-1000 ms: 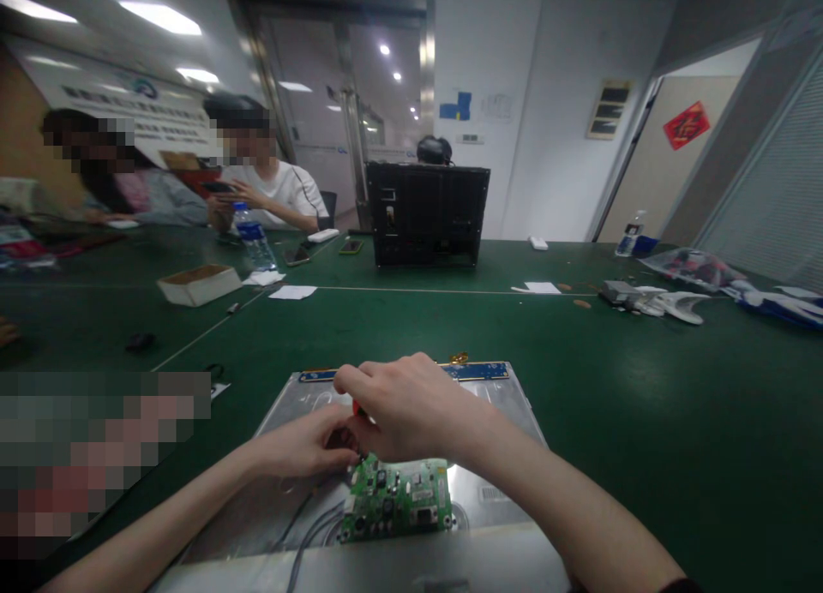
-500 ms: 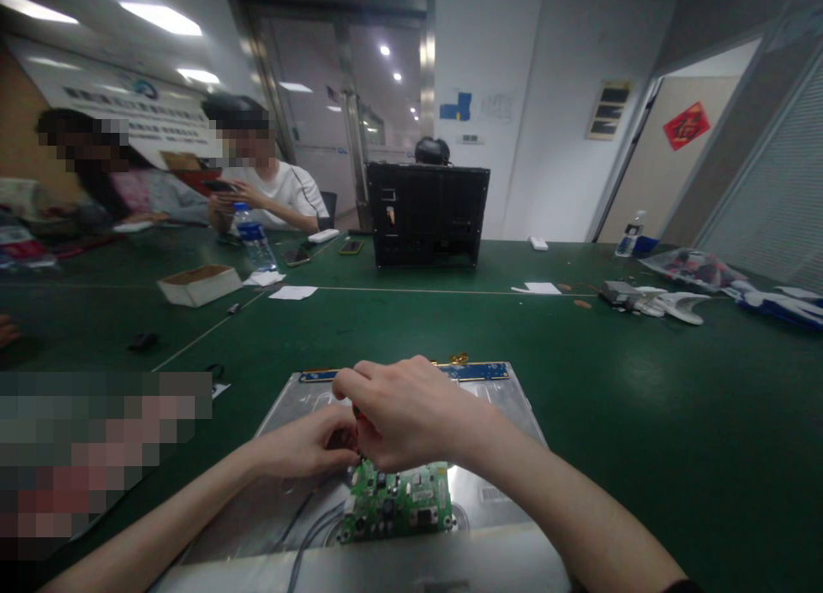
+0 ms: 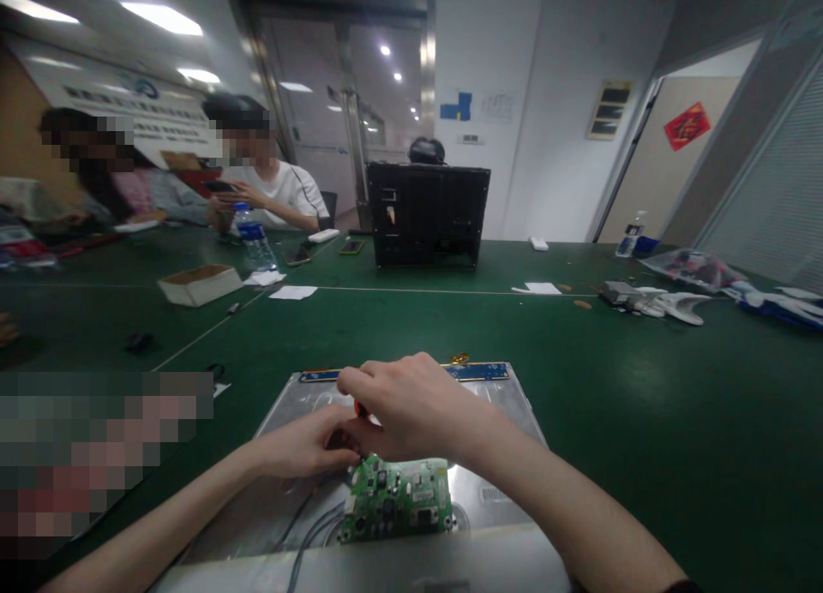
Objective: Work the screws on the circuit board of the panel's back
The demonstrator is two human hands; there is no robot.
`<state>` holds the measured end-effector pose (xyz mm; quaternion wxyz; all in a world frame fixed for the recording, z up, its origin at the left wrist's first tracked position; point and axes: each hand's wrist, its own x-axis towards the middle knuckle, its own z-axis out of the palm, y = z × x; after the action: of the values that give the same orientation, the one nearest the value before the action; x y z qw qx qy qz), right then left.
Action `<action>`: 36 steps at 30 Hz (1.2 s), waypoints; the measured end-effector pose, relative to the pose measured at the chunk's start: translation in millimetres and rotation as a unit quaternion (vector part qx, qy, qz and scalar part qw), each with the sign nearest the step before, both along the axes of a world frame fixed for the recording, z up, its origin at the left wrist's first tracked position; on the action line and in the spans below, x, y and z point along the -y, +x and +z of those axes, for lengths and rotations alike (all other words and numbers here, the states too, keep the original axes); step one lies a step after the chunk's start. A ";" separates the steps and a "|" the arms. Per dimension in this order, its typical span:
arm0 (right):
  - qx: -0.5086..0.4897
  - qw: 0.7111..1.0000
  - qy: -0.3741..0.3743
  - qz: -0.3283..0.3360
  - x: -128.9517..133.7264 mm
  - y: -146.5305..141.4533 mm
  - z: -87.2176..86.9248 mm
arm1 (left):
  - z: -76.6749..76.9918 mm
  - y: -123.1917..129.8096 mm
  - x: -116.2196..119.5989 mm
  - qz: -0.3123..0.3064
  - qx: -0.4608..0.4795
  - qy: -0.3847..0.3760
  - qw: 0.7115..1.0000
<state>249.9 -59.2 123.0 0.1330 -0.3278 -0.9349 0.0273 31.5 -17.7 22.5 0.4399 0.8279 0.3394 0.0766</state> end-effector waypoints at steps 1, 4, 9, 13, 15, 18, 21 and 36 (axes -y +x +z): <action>-0.001 1.000 -0.002 0.006 0.4 0.5 0.7 | -0.6 -0.2 -0.2 0.002 0.001 0.001 1.000; 0.005 1.000 -0.003 0.018 2.1 1.5 2.8 | -1.3 -0.8 -0.8 0.007 -0.002 0.004 1.000; 0.011 1.000 0.000 0.014 2.5 0.0 2.5 | -0.5 -0.9 -0.7 0.002 -0.004 -0.001 1.000; 0.008 1.000 0.006 -0.008 0.3 -1.8 -0.6 | 1.0 0.1 -0.5 0.004 -0.004 -0.014 1.000; 0.005 1.000 0.010 -0.012 -0.6 -2.2 -1.8 | 2.0 0.6 -0.4 0.006 -0.002 -0.014 1.000; 0.002 1.000 0.015 -0.010 -1.2 -1.6 -2.4 | 2.7 1.2 -0.1 0.002 0.006 -0.010 1.000; 0.001 1.000 0.010 -0.003 -0.4 0.1 -1.2 | 1.7 1.5 0.3 0.002 0.010 -0.009 1.000; 0.006 1.000 0.004 -0.011 0.0 -2.1 -0.5 | 0.7 0.2 -1.1 -0.003 0.000 -0.010 1.000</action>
<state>247.8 -59.1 122.5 0.1288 -0.3382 -0.9320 0.0204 31.7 -16.6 23.3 0.4487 0.8244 0.3374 0.0719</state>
